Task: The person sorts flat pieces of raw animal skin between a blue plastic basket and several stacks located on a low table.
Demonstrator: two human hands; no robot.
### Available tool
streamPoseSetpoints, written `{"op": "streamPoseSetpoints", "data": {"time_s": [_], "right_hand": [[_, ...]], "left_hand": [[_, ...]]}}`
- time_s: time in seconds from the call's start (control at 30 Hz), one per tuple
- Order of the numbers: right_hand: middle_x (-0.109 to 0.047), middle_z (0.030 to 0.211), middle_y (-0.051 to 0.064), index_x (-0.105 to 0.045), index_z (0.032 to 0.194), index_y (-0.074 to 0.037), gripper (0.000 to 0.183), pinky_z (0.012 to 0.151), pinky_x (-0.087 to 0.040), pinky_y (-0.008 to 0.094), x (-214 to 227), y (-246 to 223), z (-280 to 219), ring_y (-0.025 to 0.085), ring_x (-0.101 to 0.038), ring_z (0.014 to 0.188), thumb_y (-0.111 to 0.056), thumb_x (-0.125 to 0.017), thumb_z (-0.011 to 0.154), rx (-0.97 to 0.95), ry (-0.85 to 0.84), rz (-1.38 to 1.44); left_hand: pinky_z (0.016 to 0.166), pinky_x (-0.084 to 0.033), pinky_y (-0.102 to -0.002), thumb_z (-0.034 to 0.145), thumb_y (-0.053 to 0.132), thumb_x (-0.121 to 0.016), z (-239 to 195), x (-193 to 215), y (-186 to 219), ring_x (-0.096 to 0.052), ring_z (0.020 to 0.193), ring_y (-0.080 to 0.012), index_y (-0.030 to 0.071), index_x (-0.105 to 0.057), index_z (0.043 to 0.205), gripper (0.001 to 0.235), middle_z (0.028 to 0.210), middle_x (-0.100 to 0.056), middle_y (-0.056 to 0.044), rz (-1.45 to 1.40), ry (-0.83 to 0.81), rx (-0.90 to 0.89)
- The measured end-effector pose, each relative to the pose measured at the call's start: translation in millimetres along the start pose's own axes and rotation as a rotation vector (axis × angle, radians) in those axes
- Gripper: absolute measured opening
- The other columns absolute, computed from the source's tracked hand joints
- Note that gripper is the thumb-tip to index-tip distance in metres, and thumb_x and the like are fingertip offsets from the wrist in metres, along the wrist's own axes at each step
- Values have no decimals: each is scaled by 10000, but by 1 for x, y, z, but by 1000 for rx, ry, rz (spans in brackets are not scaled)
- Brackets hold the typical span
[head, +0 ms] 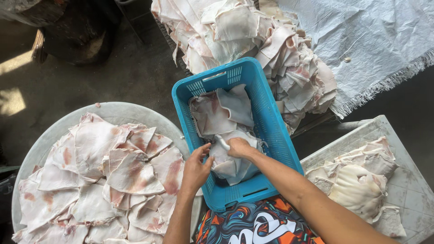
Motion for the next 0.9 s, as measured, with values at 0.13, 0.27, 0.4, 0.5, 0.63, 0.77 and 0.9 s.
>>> {"op": "streamPoseSetpoints", "data": {"time_s": [0.13, 0.27, 0.4, 0.5, 0.63, 0.77, 0.9], "right_hand": [[-723, 867, 189, -693, 904, -19, 224, 789, -521, 452, 26, -17, -26, 344, -680, 842, -145, -738, 724, 356, -197, 85], [-701, 808, 131, -674, 871, -63, 147, 703, -515, 425, 60, -46, -68, 286, -669, 750, -92, -713, 733, 574, -279, 251], [-636, 754, 118, -611, 864, -12, 239, 655, -464, 416, 94, -33, -77, 247, -586, 698, -155, -790, 795, 500, -211, 265], [-655, 841, 93, -647, 997, -7, 358, 674, -477, 379, 89, 8, -57, 193, -578, 766, -275, -832, 850, 345, -180, 651], [-704, 1118, 150, -675, 1215, -8, 509, 868, -523, 373, 38, 79, 8, 228, -649, 1020, -369, -793, 877, 45, 104, 812], [-630, 1304, 287, -541, 1357, 5, 860, 1039, -505, 489, -20, 100, 34, 418, -613, 1231, -565, -822, 778, -154, 31, 92], [-699, 1319, 162, -613, 1293, -122, 410, 982, -501, 598, -32, 91, 32, 360, -669, 1233, -360, -520, 973, -364, 91, -58]], "left_hand": [[1077, -370, -562, 683, 174, -849, 8, -10, 24, -452, 1363, -465, 113, -512, 1484, 872, 1495, -493, -203, 583, -121, -313], [1114, -211, -667, 484, 211, -905, 20, -30, 32, -353, 1453, -462, 109, -481, 1501, 1107, 1554, -461, -191, 865, -288, -426], [1021, -373, -577, 718, 275, -840, 31, -31, 30, -558, 1240, -405, 138, -675, 1276, 598, 1244, -676, -158, 681, -529, -253], [858, -534, -486, 827, 293, -747, 33, -31, 24, -703, 963, -366, 153, -773, 1089, 298, 979, -749, -157, 601, -547, -122], [762, -531, -489, 815, 275, -740, 31, -34, 30, -701, 843, -370, 127, -789, 982, 228, 885, -744, -162, 494, -454, -238], [773, -533, -499, 825, 307, -756, 20, -38, 39, -696, 859, -385, 120, -779, 986, 248, 895, -737, -178, 571, -464, -304], [775, -537, -507, 771, 258, -756, 9, -41, 42, -704, 901, -362, 181, -776, 1051, 291, 939, -748, -152, 575, -442, -345]]}}
Point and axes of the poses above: each hand's wrist, its own z-axis towards the middle knuckle, its own x-axis out of the back of the hand, y = z × x, the point moved 2 cm from there along z, towards the middle knuckle
